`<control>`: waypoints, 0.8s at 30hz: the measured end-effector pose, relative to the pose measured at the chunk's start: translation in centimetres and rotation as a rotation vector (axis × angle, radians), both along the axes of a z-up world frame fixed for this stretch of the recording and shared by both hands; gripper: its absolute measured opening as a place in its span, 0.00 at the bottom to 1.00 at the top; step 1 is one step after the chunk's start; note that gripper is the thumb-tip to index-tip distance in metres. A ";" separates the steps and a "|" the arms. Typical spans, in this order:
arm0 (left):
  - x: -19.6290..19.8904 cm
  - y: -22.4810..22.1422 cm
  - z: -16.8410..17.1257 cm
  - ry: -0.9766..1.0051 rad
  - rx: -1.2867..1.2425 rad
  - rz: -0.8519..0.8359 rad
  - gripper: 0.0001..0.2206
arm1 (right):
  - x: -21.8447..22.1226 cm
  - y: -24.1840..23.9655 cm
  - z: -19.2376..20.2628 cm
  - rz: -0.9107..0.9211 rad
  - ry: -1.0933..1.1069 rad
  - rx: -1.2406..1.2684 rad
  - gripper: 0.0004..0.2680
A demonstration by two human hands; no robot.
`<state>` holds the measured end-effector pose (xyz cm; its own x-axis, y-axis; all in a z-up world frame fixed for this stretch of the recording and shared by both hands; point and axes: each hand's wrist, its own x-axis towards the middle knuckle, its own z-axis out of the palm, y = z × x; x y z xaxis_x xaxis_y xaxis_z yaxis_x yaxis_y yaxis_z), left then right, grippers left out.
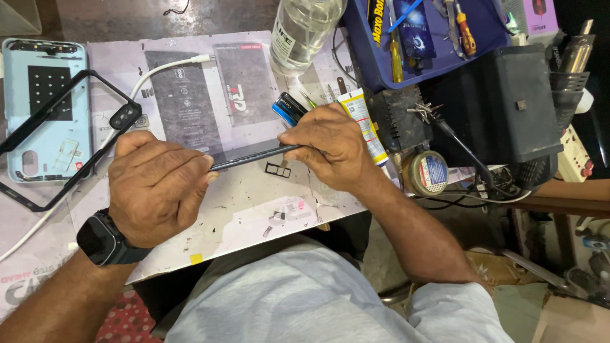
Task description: The person disassembles and reassembles a mobile phone using a small screwdriver and a prying tool, handling internal components including the battery, SIM tray, and back cover.
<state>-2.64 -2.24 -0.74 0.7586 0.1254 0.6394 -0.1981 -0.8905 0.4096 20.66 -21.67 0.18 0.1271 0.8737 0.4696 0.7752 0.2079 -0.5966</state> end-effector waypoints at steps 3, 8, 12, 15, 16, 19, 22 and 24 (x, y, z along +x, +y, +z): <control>0.0 0.0 0.1 -0.004 -0.004 0.008 0.06 | -0.3 0.2 0.8 -0.012 -0.015 -0.048 0.10; 0.0 -0.1 0.1 -0.010 0.002 0.007 0.06 | -1.9 1.2 1.5 0.020 -0.130 -0.021 0.16; 0.0 0.0 0.2 -0.016 0.012 0.004 0.07 | -2.7 2.0 1.1 0.030 -0.141 -0.015 0.12; 0.0 0.0 0.2 -0.020 0.020 -0.003 0.07 | -3.0 2.2 0.8 0.023 -0.138 -0.002 0.10; 0.0 0.1 0.2 -0.021 0.022 -0.007 0.07 | -3.1 2.3 0.7 0.019 -0.139 0.009 0.10; 0.0 0.1 0.1 -0.032 0.004 -0.023 0.07 | -3.3 2.4 0.6 0.008 -0.143 0.025 0.09; 0.0 0.1 0.2 -0.045 0.014 -0.007 0.07 | -3.3 2.7 0.9 0.004 -0.175 0.015 0.09; 0.0 0.1 0.2 -0.042 0.013 -0.012 0.07 | -3.4 2.7 1.4 0.000 -0.223 0.003 0.11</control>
